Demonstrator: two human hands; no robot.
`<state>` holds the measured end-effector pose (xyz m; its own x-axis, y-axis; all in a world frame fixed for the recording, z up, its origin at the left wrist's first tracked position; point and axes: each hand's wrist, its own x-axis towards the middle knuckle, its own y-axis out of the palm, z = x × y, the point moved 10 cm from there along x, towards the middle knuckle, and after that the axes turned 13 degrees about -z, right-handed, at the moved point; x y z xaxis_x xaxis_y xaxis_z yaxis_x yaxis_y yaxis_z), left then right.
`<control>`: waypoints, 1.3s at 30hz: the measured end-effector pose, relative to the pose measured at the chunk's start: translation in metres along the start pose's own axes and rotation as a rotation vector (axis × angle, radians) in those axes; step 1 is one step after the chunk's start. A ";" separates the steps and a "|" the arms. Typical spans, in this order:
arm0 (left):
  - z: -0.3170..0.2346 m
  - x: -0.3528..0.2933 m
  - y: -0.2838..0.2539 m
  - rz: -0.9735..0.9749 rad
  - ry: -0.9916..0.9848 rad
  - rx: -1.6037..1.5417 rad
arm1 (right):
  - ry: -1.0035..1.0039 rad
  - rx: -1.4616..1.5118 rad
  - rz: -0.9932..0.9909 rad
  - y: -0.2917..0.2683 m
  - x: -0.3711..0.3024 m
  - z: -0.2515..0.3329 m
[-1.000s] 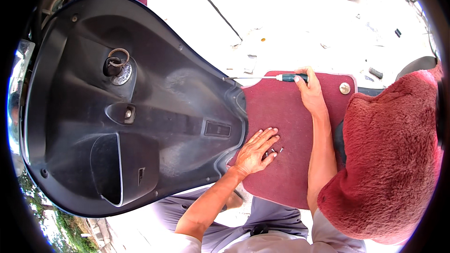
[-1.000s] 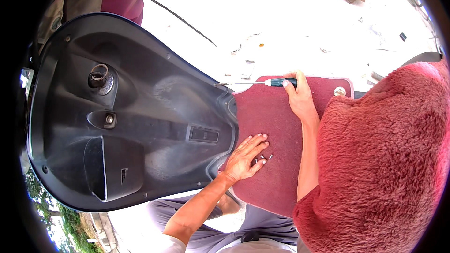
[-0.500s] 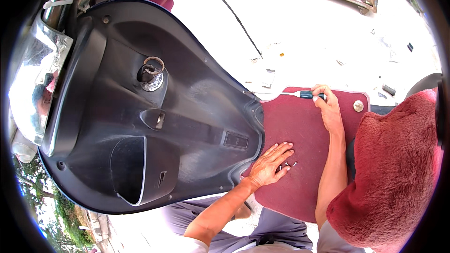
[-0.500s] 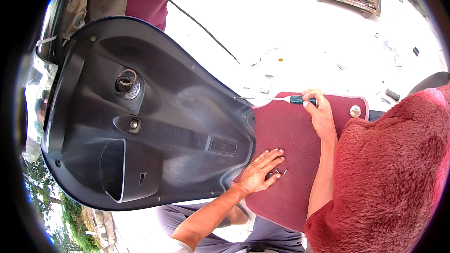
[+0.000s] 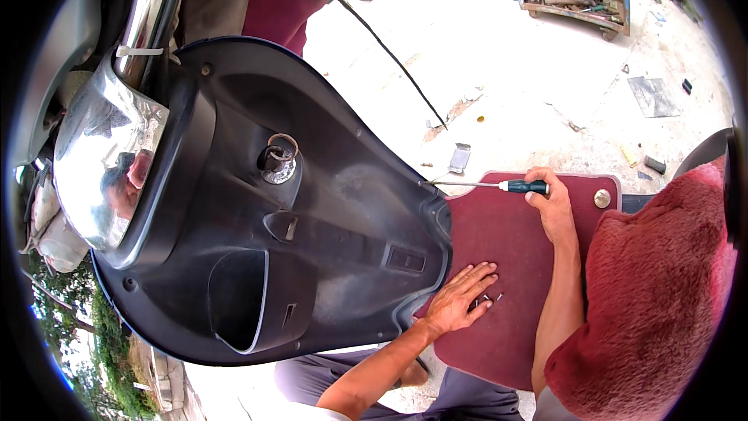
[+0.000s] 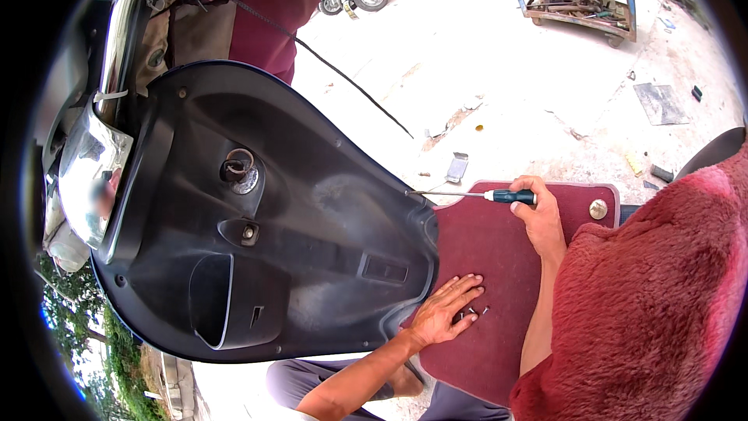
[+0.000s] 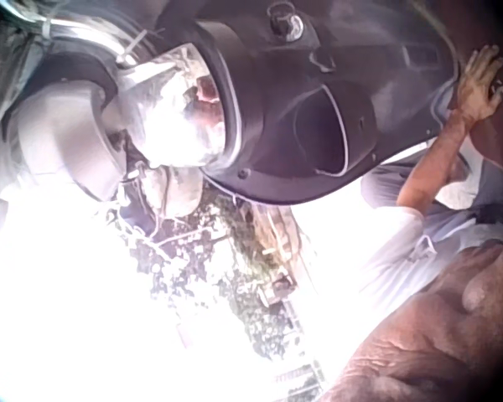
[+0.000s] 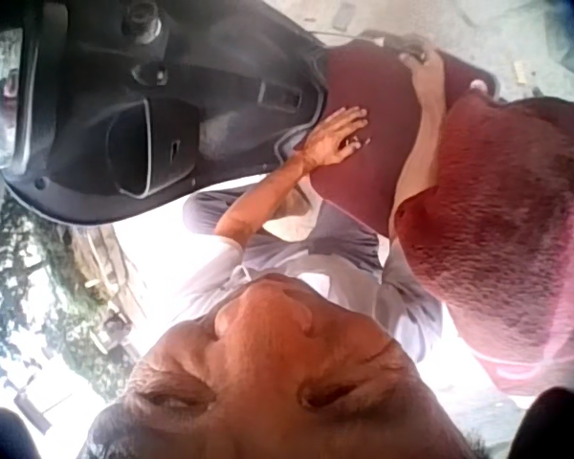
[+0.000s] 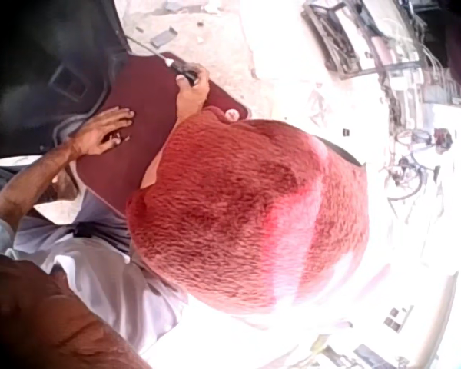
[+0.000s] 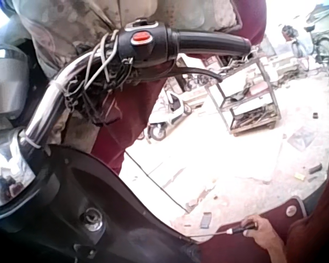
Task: The person unscrews several screws from the internal plastic fairing and the lower wheel guard of a scooter using a screwdriver.
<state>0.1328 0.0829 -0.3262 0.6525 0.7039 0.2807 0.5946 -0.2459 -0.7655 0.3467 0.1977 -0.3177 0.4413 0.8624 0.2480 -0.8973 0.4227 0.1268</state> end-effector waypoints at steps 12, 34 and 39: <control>-0.006 0.006 0.003 0.010 -0.007 0.001 | -0.159 -0.047 -0.073 -0.015 0.005 0.017; 0.002 -0.002 0.007 0.034 0.010 0.015 | 0.160 -0.338 -0.120 -0.020 0.002 -0.016; 0.007 -0.008 -0.001 -0.020 -0.031 0.006 | 0.092 -0.136 -0.042 0.001 0.003 0.002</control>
<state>0.1234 0.0824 -0.3316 0.6255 0.7290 0.2780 0.6046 -0.2277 -0.7633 0.3474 0.2002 -0.3148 0.4822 0.8621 0.1556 -0.8730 0.4878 0.0023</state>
